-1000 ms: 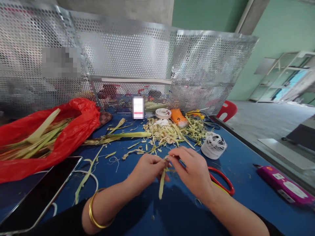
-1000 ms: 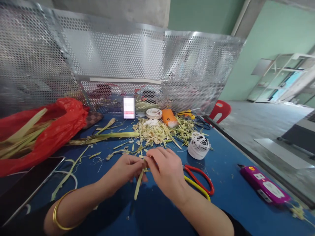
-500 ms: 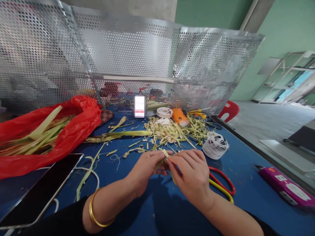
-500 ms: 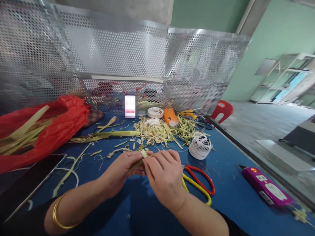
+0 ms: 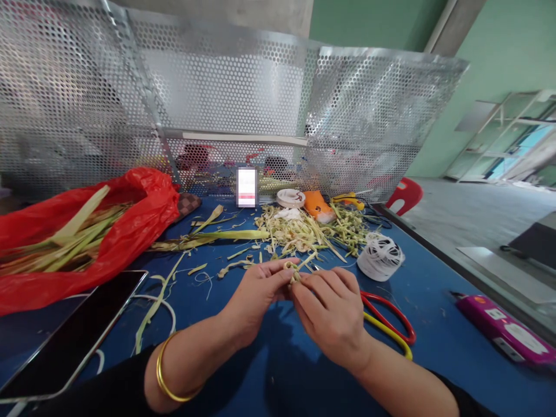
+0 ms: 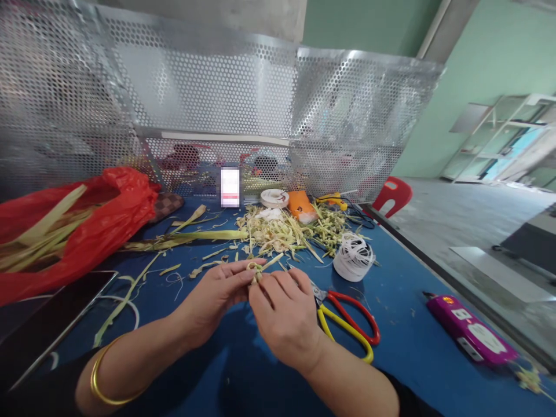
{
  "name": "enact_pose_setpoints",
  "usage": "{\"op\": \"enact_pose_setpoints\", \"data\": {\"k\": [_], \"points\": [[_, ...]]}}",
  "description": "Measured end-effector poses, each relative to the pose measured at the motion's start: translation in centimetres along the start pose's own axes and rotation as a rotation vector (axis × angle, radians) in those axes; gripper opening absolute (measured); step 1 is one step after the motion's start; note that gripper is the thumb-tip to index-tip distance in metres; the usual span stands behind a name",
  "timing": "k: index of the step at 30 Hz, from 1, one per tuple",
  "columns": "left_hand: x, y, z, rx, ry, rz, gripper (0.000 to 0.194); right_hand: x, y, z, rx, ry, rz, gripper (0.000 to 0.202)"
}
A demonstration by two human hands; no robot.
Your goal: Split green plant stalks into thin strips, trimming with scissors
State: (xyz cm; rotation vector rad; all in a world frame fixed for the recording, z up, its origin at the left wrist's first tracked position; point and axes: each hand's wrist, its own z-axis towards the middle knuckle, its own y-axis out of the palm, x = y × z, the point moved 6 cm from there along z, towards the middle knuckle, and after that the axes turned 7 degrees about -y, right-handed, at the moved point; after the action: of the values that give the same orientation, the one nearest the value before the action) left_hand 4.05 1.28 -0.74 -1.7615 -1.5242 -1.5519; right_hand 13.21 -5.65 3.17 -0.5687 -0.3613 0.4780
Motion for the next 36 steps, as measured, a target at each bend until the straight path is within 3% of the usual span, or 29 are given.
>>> {"op": "enact_pose_setpoints", "data": {"k": [8, 12, 17, 26, 28, 33, 36], "points": [[-0.6, -0.1, 0.0, -0.002, -0.017, -0.034, 0.043, -2.3, 0.6, 0.4, -0.049, -0.232, 0.012, 0.023], [-1.0, 0.1, -0.1, 0.001, -0.042, -0.038, 0.038, -2.5, 0.1, 0.4, 0.0, -0.233, -0.012, 0.027], [-1.1, 0.0, -0.2, 0.041, -0.076, -0.054, 0.035, -2.6, 0.8, 0.5, -0.053, -0.244, -0.048, 0.028], [-1.6, 0.0, 0.2, -0.012, -0.113, -0.052, 0.033, -2.1, 1.3, 0.3, -0.056, -0.225, 0.039, 0.027], [-1.5, -0.2, 0.2, -0.002, -0.124, -0.031, 0.033, -1.3, 1.0, 0.5, -0.024, -0.116, 0.146, 0.02], [-1.2, -0.4, 0.6, -0.045, -0.1, -0.005, 0.032, 2.2, 1.2, 0.0, 0.05, 0.437, 0.447, 0.011], [-1.3, -0.7, 0.8, -0.025, -0.116, 0.025, 0.03, 3.6, 1.9, -0.8, 0.071, 0.659, 0.556, 0.011]]}}
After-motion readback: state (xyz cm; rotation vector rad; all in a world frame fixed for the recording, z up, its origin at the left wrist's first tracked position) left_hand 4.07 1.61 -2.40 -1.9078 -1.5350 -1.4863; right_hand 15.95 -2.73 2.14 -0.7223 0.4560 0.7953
